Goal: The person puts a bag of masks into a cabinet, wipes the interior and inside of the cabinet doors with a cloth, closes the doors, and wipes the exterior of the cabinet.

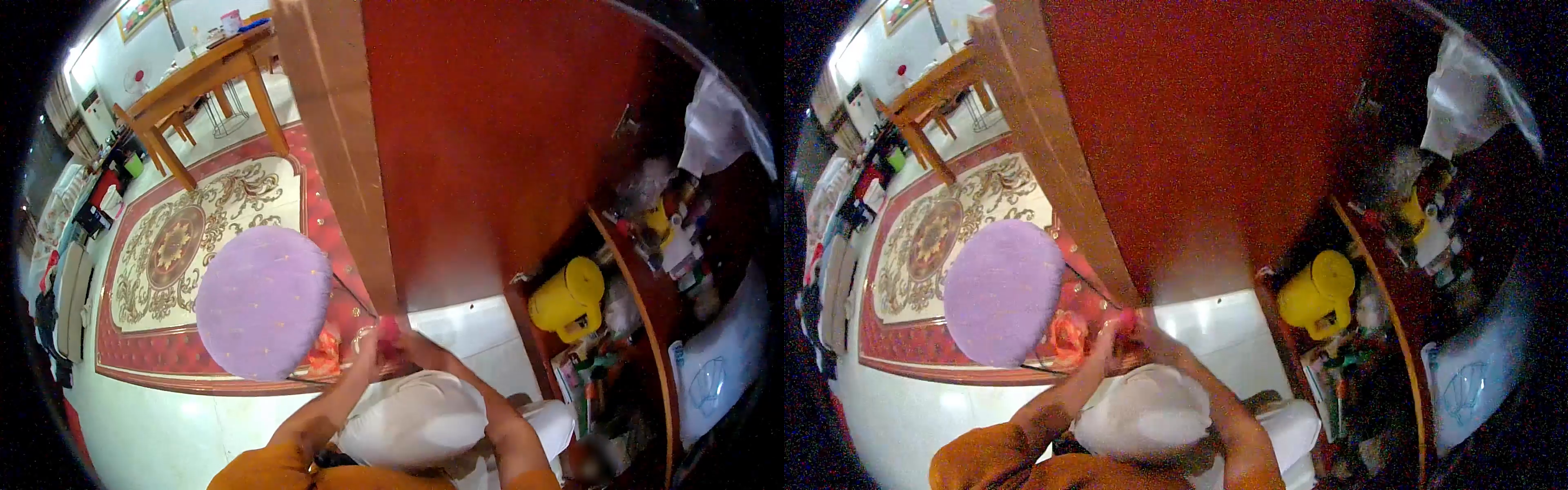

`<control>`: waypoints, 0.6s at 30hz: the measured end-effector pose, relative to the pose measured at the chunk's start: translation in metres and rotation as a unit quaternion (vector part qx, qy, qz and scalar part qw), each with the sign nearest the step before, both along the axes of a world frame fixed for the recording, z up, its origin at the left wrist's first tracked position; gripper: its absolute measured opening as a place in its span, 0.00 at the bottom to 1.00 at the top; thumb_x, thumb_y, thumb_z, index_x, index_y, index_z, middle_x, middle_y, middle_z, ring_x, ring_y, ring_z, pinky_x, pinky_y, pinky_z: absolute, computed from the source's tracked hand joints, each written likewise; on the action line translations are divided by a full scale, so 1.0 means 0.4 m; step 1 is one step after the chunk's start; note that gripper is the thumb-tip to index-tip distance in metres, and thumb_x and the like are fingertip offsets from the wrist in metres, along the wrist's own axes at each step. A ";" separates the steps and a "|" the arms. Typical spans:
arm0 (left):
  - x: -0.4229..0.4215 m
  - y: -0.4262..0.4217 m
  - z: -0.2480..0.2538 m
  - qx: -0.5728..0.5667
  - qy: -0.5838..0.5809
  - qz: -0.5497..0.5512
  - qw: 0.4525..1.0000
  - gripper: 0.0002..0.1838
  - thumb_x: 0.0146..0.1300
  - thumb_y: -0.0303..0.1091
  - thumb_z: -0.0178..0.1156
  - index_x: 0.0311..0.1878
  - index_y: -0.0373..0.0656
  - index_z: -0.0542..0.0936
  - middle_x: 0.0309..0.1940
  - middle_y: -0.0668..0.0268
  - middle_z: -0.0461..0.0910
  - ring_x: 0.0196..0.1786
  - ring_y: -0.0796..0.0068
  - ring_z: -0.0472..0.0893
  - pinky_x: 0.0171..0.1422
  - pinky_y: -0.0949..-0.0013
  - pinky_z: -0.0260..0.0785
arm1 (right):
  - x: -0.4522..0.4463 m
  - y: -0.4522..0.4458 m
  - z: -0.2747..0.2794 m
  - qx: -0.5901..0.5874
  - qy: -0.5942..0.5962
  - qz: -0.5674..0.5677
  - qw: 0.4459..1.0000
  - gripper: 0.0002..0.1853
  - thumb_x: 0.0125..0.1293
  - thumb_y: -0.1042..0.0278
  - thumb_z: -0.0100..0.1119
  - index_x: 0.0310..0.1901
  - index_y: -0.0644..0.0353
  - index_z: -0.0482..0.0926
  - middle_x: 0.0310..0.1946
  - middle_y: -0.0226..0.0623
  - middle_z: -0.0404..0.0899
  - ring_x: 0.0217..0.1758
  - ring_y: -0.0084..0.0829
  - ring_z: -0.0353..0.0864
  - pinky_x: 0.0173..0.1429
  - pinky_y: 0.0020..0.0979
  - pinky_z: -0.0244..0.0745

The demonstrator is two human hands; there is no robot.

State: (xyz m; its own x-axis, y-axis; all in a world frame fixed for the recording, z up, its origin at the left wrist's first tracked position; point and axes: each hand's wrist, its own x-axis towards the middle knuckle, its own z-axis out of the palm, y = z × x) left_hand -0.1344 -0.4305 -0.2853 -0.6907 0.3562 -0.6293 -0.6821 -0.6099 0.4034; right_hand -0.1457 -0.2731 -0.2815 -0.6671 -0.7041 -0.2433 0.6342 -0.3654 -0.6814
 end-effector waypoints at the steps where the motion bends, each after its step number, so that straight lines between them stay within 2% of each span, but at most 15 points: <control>1: 0.015 0.004 -0.012 -0.008 0.007 0.007 1.000 0.14 0.67 0.42 0.56 0.48 0.44 0.79 0.37 0.63 0.82 0.36 0.65 0.81 0.41 0.59 0.77 | 0.017 0.011 0.006 0.035 -0.009 0.017 0.999 0.22 0.72 0.62 0.55 0.64 0.57 0.70 0.58 0.35 0.75 0.57 0.31 0.78 0.59 0.35 0.76; 2: 0.038 0.007 -0.031 -0.016 0.013 0.012 1.000 0.11 0.66 0.41 0.58 0.44 0.45 0.79 0.35 0.66 0.81 0.34 0.69 0.81 0.38 0.62 0.76 | 0.029 0.030 0.013 0.071 -0.019 0.031 0.997 0.22 0.72 0.61 0.55 0.65 0.58 0.70 0.58 0.35 0.75 0.55 0.31 0.79 0.57 0.36 0.77; 3: 0.061 0.010 -0.050 -0.024 0.017 0.018 0.999 0.09 0.64 0.39 0.59 0.41 0.46 0.79 0.32 0.69 0.80 0.32 0.73 0.80 0.35 0.65 0.76 | 0.044 0.050 0.012 0.099 0.020 0.019 0.995 0.23 0.72 0.62 0.55 0.65 0.58 0.70 0.58 0.35 0.75 0.55 0.30 0.79 0.56 0.36 0.77; 6: 0.063 -0.017 -0.145 -0.210 0.139 0.008 0.968 0.08 0.66 0.38 0.59 0.40 0.44 0.79 0.30 0.70 0.80 0.31 0.74 0.80 0.36 0.66 0.75 | 0.068 0.102 0.065 0.208 0.087 -0.032 0.974 0.23 0.72 0.62 0.54 0.66 0.57 0.70 0.58 0.35 0.75 0.55 0.29 0.79 0.54 0.35 0.78; 8: 0.061 0.000 0.052 -0.239 0.230 0.022 0.943 0.11 0.69 0.36 0.59 0.47 0.40 0.80 0.35 0.68 0.82 0.36 0.75 0.82 0.41 0.68 0.76 | 0.077 0.118 0.241 0.313 0.079 -0.094 0.942 0.23 0.72 0.62 0.54 0.67 0.57 0.70 0.57 0.35 0.76 0.55 0.29 0.79 0.55 0.34 0.78; 10: 0.067 0.039 0.233 -0.253 0.324 0.068 0.909 0.14 0.69 0.35 0.59 0.52 0.37 0.79 0.37 0.66 0.83 0.37 0.74 0.82 0.43 0.68 0.76 | 0.064 0.154 0.253 0.264 0.088 -0.172 0.945 0.20 0.73 0.63 0.52 0.64 0.59 0.72 0.54 0.35 0.78 0.53 0.31 0.80 0.54 0.34 0.78; 11: 0.070 0.053 0.359 -0.281 0.265 0.057 0.921 0.18 0.69 0.34 0.60 0.57 0.34 0.76 0.43 0.62 0.83 0.44 0.74 0.82 0.50 0.69 0.75 | 0.066 0.163 0.286 0.256 0.091 -0.201 0.941 0.20 0.74 0.63 0.52 0.63 0.59 0.72 0.54 0.36 0.79 0.52 0.31 0.80 0.53 0.34 0.78; 13: 0.068 0.071 0.532 -0.309 0.408 0.125 0.850 0.19 0.69 0.34 0.59 0.59 0.34 0.75 0.46 0.62 0.81 0.47 0.72 0.79 0.54 0.67 0.72 | 0.067 0.171 0.343 0.232 0.104 -0.254 0.933 0.17 0.74 0.64 0.52 0.60 0.61 0.74 0.52 0.39 0.79 0.50 0.33 0.81 0.52 0.34 0.78; 14: 0.068 0.081 0.598 -0.320 0.473 0.158 0.806 0.19 0.69 0.34 0.59 0.59 0.35 0.74 0.47 0.62 0.79 0.48 0.71 0.78 0.56 0.67 0.71 | 0.064 0.173 0.365 0.221 0.130 -0.277 0.926 0.17 0.73 0.64 0.53 0.59 0.61 0.74 0.52 0.39 0.79 0.49 0.33 0.81 0.52 0.34 0.78; 17: 0.074 0.114 0.746 -0.264 0.556 0.259 0.744 0.26 0.70 0.35 0.56 0.67 0.34 0.67 0.54 0.58 0.75 0.55 0.67 0.74 0.63 0.63 0.66 | 0.058 0.162 0.490 0.182 0.180 -0.332 0.908 0.17 0.73 0.64 0.54 0.59 0.60 0.74 0.51 0.39 0.79 0.51 0.34 0.81 0.54 0.35 0.78; 18: 0.080 0.117 0.766 -0.309 0.578 0.230 0.719 0.27 0.70 0.33 0.55 0.69 0.35 0.63 0.54 0.57 0.76 0.56 0.67 0.75 0.63 0.63 0.67 | 0.067 0.140 0.568 0.116 0.206 -0.363 0.901 0.18 0.72 0.64 0.55 0.60 0.60 0.74 0.52 0.40 0.79 0.51 0.34 0.81 0.55 0.36 0.78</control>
State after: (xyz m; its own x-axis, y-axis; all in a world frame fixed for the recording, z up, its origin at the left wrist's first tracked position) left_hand -0.1026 -0.3838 0.0212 -0.8345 -0.1786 0.5213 0.5446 -0.1232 0.8296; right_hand -0.1189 -0.2170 -0.0544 -0.9989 -0.0079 0.0453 -0.0384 -0.3993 -0.9160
